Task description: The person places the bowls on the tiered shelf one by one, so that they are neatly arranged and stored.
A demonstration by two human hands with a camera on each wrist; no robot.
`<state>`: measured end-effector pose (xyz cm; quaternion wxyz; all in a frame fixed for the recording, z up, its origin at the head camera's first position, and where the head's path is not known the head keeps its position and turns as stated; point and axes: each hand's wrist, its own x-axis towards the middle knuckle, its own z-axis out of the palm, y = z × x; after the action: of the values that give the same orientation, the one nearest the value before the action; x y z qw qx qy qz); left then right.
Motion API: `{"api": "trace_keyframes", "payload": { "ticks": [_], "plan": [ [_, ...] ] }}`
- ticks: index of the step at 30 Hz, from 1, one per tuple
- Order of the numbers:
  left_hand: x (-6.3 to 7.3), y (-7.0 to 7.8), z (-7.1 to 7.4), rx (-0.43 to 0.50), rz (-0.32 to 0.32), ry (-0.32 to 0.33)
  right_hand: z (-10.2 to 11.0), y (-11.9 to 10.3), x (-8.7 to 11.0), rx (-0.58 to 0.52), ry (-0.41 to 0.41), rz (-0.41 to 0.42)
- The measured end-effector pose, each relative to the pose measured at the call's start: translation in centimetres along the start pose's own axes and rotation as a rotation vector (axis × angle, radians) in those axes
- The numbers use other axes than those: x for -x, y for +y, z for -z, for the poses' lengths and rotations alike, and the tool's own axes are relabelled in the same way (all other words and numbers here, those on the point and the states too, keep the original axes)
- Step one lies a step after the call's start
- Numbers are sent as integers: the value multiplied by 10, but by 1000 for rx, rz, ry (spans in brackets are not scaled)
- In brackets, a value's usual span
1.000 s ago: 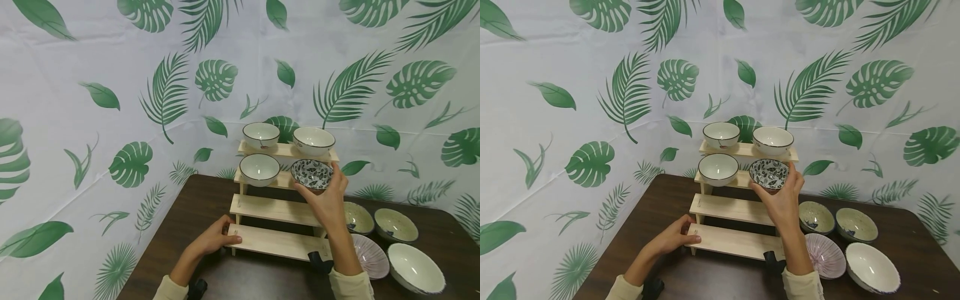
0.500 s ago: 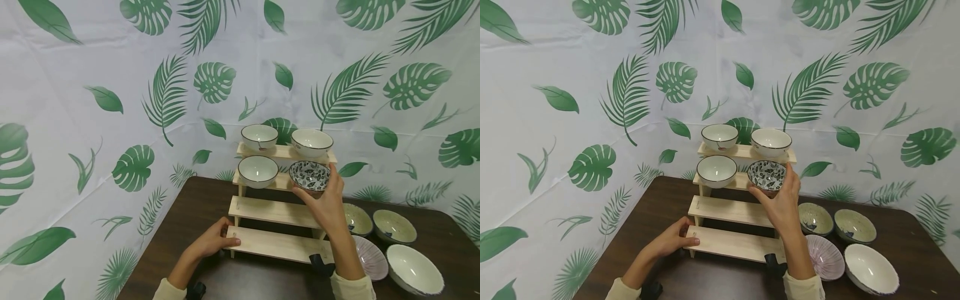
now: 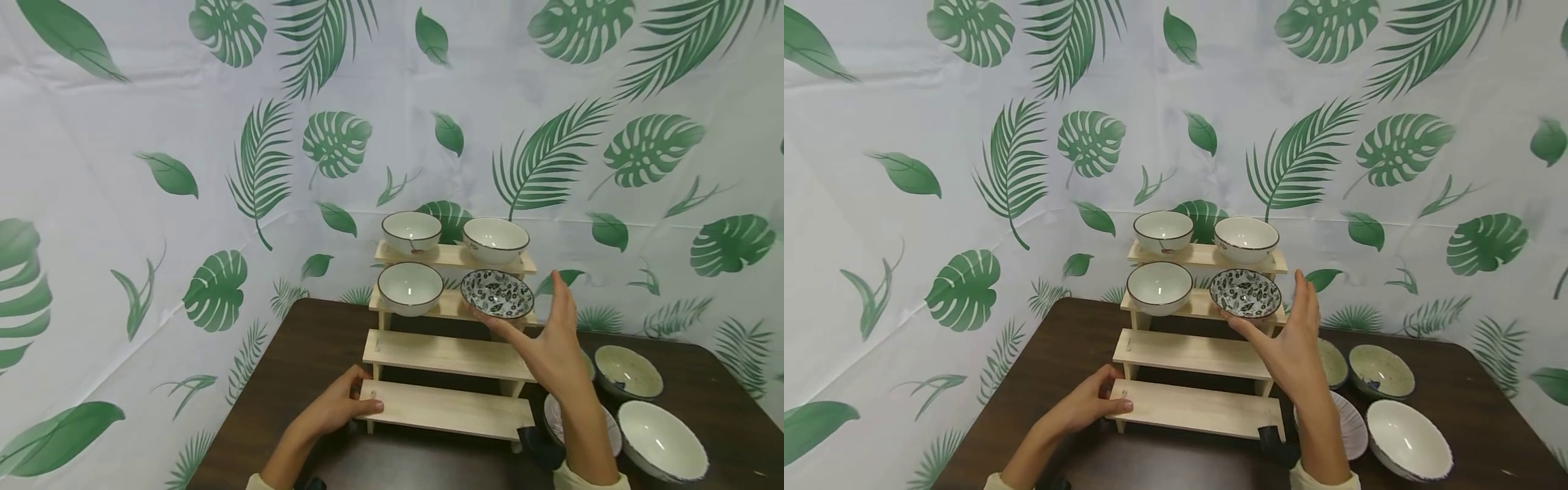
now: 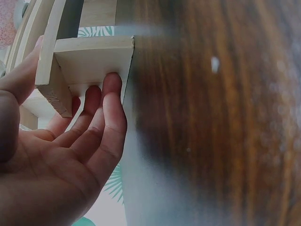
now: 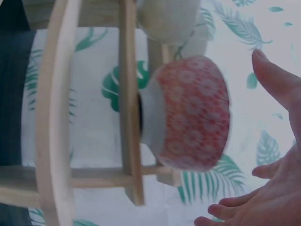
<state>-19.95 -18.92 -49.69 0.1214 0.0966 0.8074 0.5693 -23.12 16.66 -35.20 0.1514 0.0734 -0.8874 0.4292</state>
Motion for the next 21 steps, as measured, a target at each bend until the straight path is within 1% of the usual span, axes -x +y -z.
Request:
{"api": "trace_keyframes", "payload": {
  "ticks": [5, 13, 17, 21],
  "plan": [
    [4, 0, 2, -12, 5, -4, 12, 0, 8, -2, -30, -21],
    [6, -2, 3, -4, 12, -6, 26, 4, 15, -1, -24, -21],
    [5, -2, 4, -11, 17, 0, 31, 2, 17, 39, -40, 5],
    [0, -1, 2, -18, 5, 4, 39, 2, 19, 104, -90, 14]
  ]
}}
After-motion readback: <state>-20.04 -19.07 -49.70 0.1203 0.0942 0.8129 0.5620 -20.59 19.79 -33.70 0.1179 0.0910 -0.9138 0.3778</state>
